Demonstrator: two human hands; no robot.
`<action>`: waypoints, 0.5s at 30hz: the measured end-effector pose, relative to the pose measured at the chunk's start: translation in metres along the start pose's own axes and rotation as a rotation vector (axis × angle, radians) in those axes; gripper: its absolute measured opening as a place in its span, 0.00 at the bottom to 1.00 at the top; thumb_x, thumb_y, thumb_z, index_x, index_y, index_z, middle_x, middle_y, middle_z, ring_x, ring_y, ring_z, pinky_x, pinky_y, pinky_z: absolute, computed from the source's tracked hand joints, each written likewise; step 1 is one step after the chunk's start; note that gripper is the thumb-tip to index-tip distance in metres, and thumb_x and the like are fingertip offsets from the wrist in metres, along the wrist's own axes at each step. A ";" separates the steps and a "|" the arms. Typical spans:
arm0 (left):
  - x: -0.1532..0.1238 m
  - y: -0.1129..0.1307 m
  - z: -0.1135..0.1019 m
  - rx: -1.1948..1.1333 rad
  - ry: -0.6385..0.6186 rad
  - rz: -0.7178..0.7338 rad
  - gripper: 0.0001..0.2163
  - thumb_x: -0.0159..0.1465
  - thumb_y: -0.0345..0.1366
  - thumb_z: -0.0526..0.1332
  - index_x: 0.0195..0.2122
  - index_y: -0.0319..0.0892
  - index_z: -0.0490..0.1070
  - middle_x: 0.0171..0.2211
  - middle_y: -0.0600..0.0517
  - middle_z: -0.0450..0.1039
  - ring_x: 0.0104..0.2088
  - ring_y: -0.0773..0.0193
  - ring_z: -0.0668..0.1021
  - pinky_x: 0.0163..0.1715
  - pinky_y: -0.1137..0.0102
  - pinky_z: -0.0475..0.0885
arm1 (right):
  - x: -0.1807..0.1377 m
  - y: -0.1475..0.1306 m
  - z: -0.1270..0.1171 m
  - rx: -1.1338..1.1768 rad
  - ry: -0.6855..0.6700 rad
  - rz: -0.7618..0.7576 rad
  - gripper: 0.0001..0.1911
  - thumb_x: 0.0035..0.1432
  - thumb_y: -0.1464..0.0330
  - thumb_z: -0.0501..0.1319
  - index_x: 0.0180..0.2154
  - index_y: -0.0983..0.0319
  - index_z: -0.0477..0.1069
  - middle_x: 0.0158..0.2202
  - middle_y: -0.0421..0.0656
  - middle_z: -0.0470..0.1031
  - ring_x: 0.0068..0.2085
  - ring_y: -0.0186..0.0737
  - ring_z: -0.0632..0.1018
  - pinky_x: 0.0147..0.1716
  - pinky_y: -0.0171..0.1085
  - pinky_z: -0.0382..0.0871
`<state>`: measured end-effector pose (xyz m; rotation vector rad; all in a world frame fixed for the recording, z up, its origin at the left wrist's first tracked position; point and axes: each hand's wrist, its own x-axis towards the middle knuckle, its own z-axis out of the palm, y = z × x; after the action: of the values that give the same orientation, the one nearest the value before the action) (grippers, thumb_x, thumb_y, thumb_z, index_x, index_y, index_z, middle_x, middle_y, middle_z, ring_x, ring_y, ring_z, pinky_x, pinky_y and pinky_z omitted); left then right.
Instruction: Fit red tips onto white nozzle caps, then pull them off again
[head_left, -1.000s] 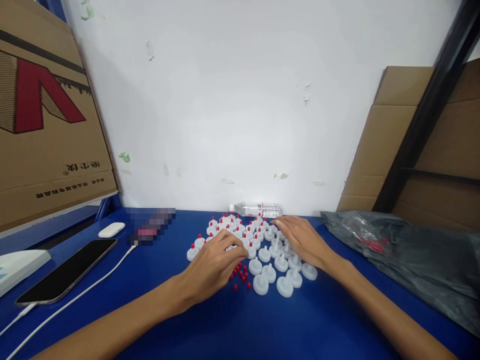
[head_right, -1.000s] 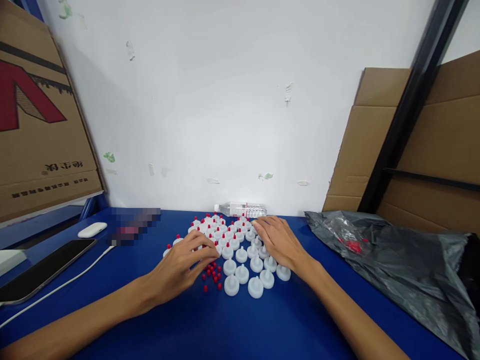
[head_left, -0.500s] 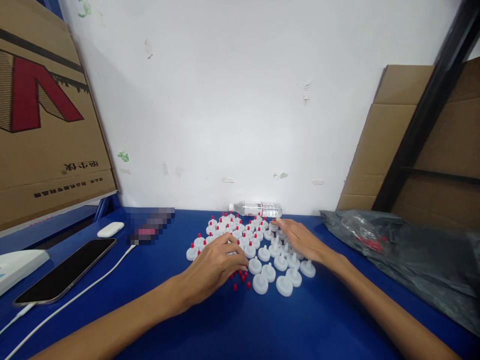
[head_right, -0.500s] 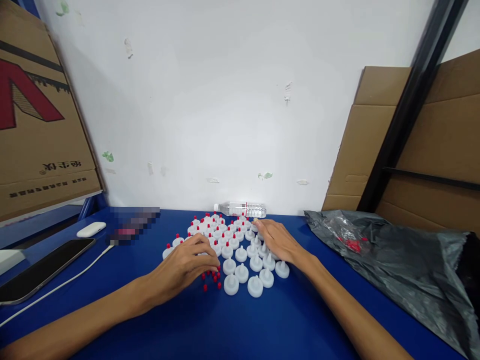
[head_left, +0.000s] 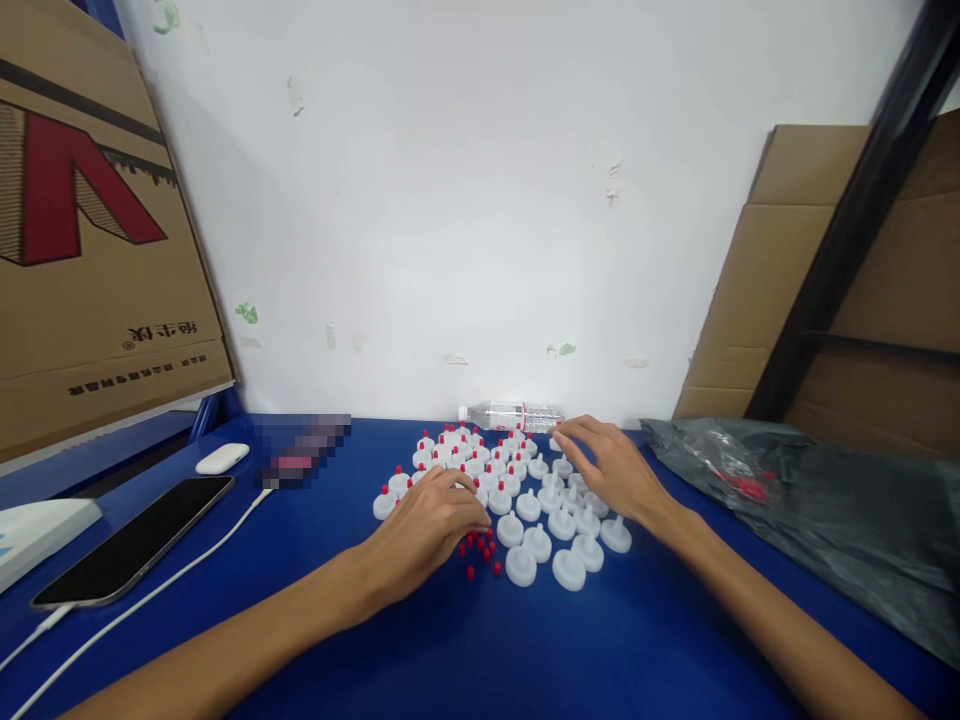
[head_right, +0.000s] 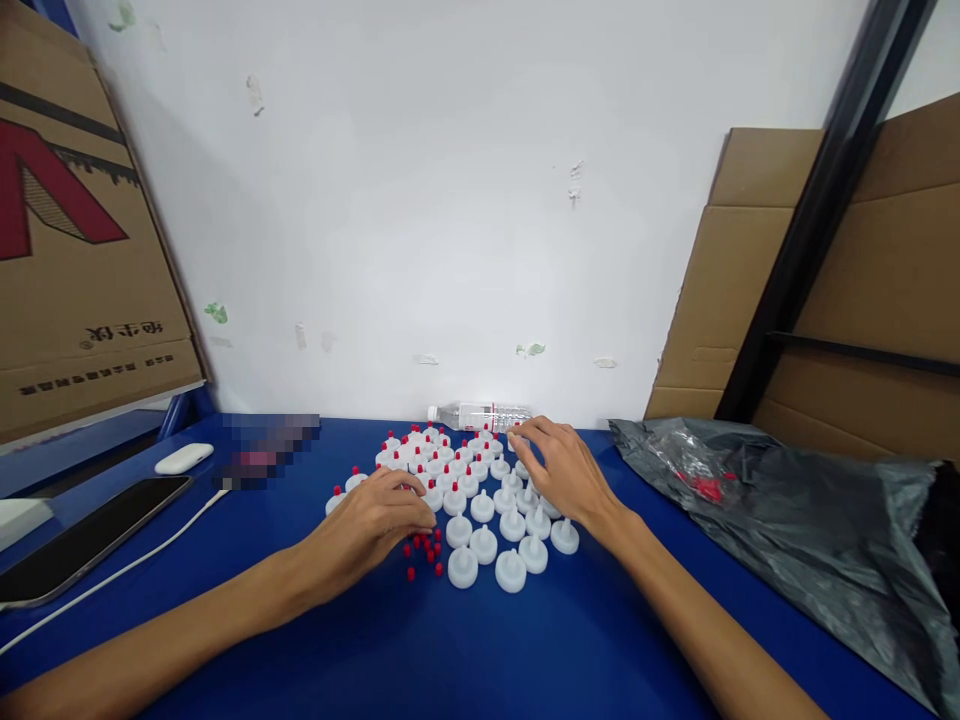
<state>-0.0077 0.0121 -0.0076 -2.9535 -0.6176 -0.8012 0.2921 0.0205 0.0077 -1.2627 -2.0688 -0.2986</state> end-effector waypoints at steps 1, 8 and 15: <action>0.000 0.000 0.000 0.007 -0.012 0.006 0.10 0.70 0.27 0.56 0.41 0.45 0.76 0.37 0.51 0.78 0.45 0.59 0.75 0.44 0.64 0.66 | 0.000 0.000 0.000 0.000 0.010 -0.005 0.20 0.72 0.59 0.48 0.47 0.59 0.75 0.46 0.47 0.78 0.46 0.48 0.78 0.47 0.48 0.70; 0.000 -0.001 0.003 0.008 -0.048 -0.007 0.10 0.69 0.25 0.57 0.42 0.46 0.76 0.39 0.52 0.77 0.45 0.61 0.71 0.44 0.66 0.67 | 0.000 -0.002 -0.003 -0.003 0.049 -0.004 0.15 0.71 0.60 0.51 0.42 0.59 0.74 0.44 0.46 0.78 0.43 0.47 0.77 0.46 0.49 0.70; 0.000 0.000 0.003 -0.015 -0.096 -0.030 0.09 0.71 0.29 0.56 0.41 0.46 0.76 0.40 0.52 0.77 0.45 0.59 0.70 0.44 0.64 0.64 | 0.000 -0.008 -0.006 -0.008 0.044 -0.016 0.13 0.71 0.61 0.52 0.43 0.58 0.73 0.44 0.44 0.77 0.43 0.46 0.77 0.46 0.47 0.69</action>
<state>-0.0065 0.0125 -0.0098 -3.0182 -0.6650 -0.6724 0.2885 0.0133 0.0135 -1.2338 -2.0434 -0.3396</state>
